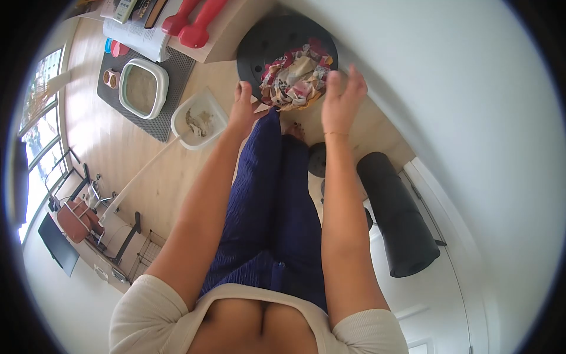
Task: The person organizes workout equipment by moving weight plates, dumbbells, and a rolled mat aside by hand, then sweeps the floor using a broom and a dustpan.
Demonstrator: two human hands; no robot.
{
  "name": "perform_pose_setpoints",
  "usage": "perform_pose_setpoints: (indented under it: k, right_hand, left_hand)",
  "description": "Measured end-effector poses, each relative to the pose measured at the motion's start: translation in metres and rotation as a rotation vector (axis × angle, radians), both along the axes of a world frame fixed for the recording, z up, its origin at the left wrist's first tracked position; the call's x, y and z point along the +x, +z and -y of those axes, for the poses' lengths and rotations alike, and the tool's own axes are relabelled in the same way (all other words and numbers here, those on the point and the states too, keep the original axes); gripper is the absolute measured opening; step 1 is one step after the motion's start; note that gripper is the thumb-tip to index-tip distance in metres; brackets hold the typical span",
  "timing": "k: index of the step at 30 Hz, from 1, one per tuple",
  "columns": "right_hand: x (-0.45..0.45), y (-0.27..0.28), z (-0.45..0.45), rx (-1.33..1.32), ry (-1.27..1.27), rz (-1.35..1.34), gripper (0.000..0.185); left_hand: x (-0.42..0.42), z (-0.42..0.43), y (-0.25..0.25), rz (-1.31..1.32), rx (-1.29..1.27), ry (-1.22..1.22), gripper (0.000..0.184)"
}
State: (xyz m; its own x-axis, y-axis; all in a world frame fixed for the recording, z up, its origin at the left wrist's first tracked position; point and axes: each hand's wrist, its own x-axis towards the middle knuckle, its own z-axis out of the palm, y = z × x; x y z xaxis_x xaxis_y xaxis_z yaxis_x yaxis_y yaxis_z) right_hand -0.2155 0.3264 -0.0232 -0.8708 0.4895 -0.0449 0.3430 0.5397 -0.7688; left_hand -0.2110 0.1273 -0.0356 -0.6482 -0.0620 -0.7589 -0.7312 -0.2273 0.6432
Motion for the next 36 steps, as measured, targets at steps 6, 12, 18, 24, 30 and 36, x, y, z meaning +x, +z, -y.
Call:
perform_pose_setpoints:
  k: [6,12,18,24,30,36]
  right_hand:
    - [0.011,0.007,0.062,0.634,0.436,-0.005,0.066]
    - [0.041,-0.003,0.101,0.459,0.611,-0.207,0.022]
    - [-0.011,0.05,0.069,0.191,0.613,-0.309,0.042]
    - [-0.09,0.021,0.014,0.694,0.883,-0.131,0.045]
    - [0.067,0.025,0.057,0.503,0.884,0.003,0.044]
    - [-0.013,0.049,0.131,0.524,0.682,-0.229,0.048]
  left_hand:
    - [0.054,0.053,-0.011,0.187,-0.101,0.116,0.067]
    - [0.1,0.124,-0.018,0.29,-0.151,0.111,0.06]
    - [0.116,0.152,-0.013,0.292,-0.138,0.048,0.054]
    - [0.139,0.166,-0.028,0.393,-0.153,-0.077,0.045]
    - [0.158,0.187,-0.031,0.381,-0.071,-0.093,0.043]
    - [0.174,0.238,-0.034,0.328,-0.144,-0.204,0.042]
